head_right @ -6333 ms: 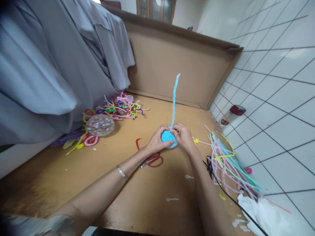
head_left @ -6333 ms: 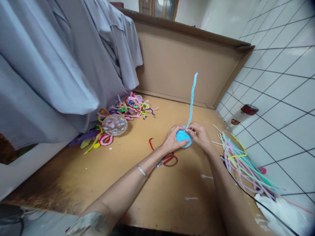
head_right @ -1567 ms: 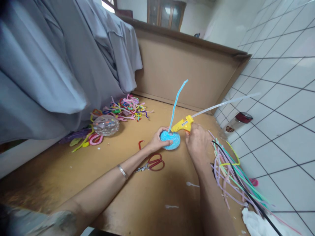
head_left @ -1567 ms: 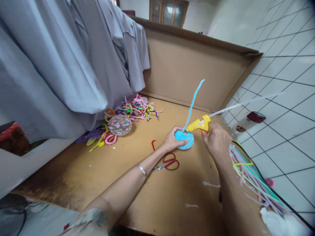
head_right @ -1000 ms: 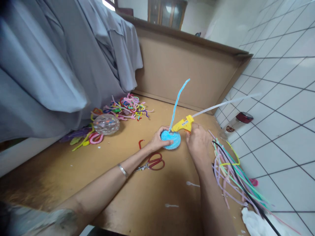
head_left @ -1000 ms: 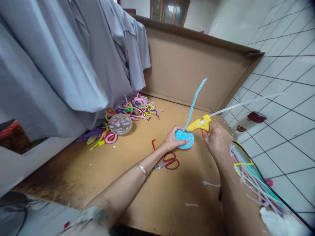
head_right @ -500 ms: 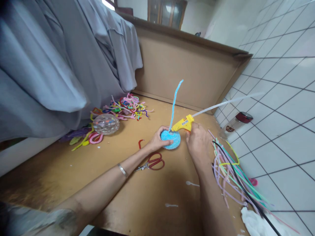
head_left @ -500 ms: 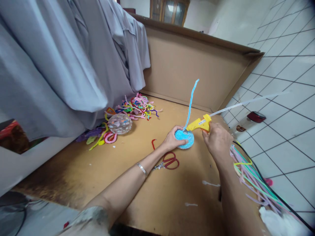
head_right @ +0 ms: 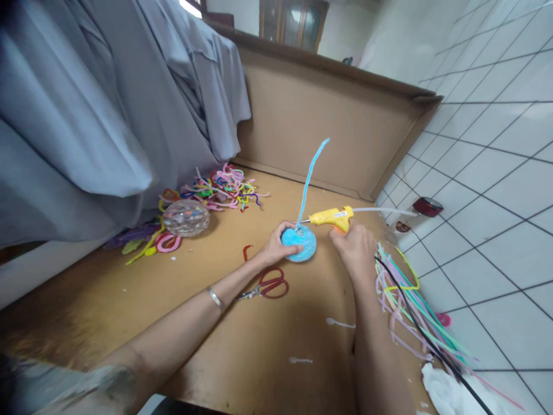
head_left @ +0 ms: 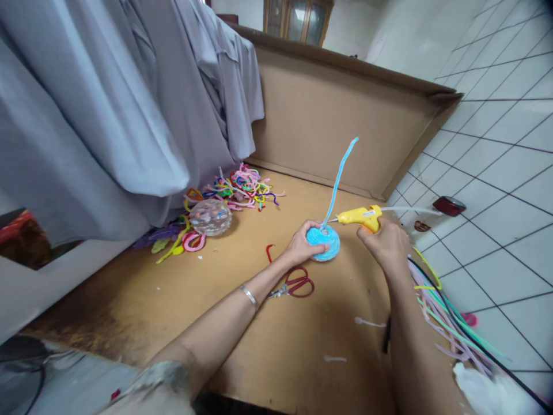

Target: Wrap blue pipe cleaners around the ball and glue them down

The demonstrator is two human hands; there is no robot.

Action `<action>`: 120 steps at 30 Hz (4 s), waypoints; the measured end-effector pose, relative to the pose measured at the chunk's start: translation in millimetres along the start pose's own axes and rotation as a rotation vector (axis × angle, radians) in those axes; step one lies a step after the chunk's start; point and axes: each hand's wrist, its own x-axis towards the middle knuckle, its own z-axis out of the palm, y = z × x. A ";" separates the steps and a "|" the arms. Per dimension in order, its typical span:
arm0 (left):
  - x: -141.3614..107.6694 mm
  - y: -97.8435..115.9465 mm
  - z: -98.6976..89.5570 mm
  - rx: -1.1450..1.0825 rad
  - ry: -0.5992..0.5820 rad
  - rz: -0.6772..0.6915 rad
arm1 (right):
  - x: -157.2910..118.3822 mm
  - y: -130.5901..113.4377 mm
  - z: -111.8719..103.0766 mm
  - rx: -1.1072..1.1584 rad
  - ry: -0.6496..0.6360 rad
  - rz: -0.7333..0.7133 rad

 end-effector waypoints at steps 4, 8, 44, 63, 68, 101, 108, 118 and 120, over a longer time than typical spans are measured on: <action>-0.8 2.0 -1.2 0.018 -0.006 -0.001 | 11.2 10.1 29.3 0.045 -0.008 0.099; -0.9 1.2 -2.1 0.039 -0.008 0.017 | 10.4 16.4 62.8 0.024 -0.036 0.113; -3.9 -3.3 1.0 0.097 -0.080 0.228 | -7.0 -13.0 21.2 0.883 -0.325 -0.223; -4.3 -3.9 0.7 0.085 -0.093 0.223 | -2.8 -11.4 32.8 1.048 -0.479 -0.248; -4.6 -3.3 1.0 0.083 -0.093 0.207 | -1.2 -8.5 40.1 1.060 -0.487 -0.275; -5.0 -3.1 0.5 0.077 -0.098 0.231 | -0.7 -9.5 44.1 1.075 -0.451 -0.327; -4.8 -2.7 0.6 0.093 -0.099 0.215 | -0.8 -10.9 41.2 1.101 -0.477 -0.325; -5.0 0.2 -0.9 0.028 -0.076 0.147 | -0.9 -9.4 46.4 1.088 -0.496 -0.271; -4.5 0.2 2.2 0.008 -0.040 0.136 | -0.1 -8.4 48.7 1.078 -0.497 -0.274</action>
